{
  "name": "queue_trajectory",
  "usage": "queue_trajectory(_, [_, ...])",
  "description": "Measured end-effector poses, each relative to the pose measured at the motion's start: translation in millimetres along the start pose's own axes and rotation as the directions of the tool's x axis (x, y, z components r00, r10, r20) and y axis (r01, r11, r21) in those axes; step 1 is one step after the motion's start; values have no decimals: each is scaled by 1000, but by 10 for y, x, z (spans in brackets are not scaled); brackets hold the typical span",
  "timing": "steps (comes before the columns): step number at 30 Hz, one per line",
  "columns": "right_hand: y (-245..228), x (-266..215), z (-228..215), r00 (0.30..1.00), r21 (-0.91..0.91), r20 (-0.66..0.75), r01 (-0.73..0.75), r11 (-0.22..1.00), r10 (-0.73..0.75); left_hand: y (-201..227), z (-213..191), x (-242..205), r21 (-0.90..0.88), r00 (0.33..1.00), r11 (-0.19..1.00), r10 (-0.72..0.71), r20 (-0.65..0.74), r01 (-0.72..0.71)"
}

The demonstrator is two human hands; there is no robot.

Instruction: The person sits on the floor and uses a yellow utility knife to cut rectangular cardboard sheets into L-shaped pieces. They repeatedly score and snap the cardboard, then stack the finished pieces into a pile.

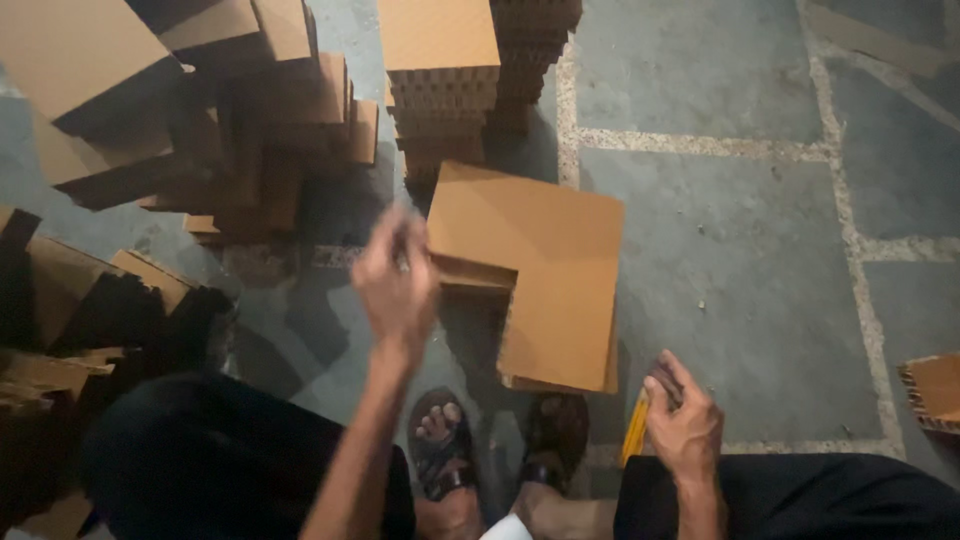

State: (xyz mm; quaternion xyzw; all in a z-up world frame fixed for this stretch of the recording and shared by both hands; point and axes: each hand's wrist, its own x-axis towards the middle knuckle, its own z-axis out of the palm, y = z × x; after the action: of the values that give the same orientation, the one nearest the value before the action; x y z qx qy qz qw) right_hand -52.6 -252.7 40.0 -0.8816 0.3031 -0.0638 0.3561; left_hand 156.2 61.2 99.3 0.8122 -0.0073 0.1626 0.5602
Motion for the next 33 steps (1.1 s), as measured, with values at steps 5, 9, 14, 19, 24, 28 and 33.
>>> queue_trajectory(5, [-342,56,161,998,-223,-9,-56,973,55,34,217,1375,343,965,936,12,-262,82])
queue_trajectory(9, [-686,19,298,993,280,-68,-70,958,92,-77,391,2051,359,971,917,-99,-219,175])
queue_trajectory(14, [-1099,-67,478,934,-14,-73,351,936,-351,-232,550,2358,187,981,967,-187,57,173])
queue_trajectory(19, [-1256,-53,456,949,-17,-57,309,951,-309,-89,540,2457,229,820,870,-490,295,437])
queue_trajectory(24, [-1309,-42,403,959,52,-48,282,958,-280,-47,607,2567,7,899,914,-401,176,407])
queue_trajectory(28, [-1248,-76,412,972,127,-35,235,964,-232,38,563,2577,-213,946,924,-295,136,318])
queue_trajectory(33, [-993,-16,366,986,279,-44,168,945,-162,285,25,2306,-607,954,762,-48,295,225])
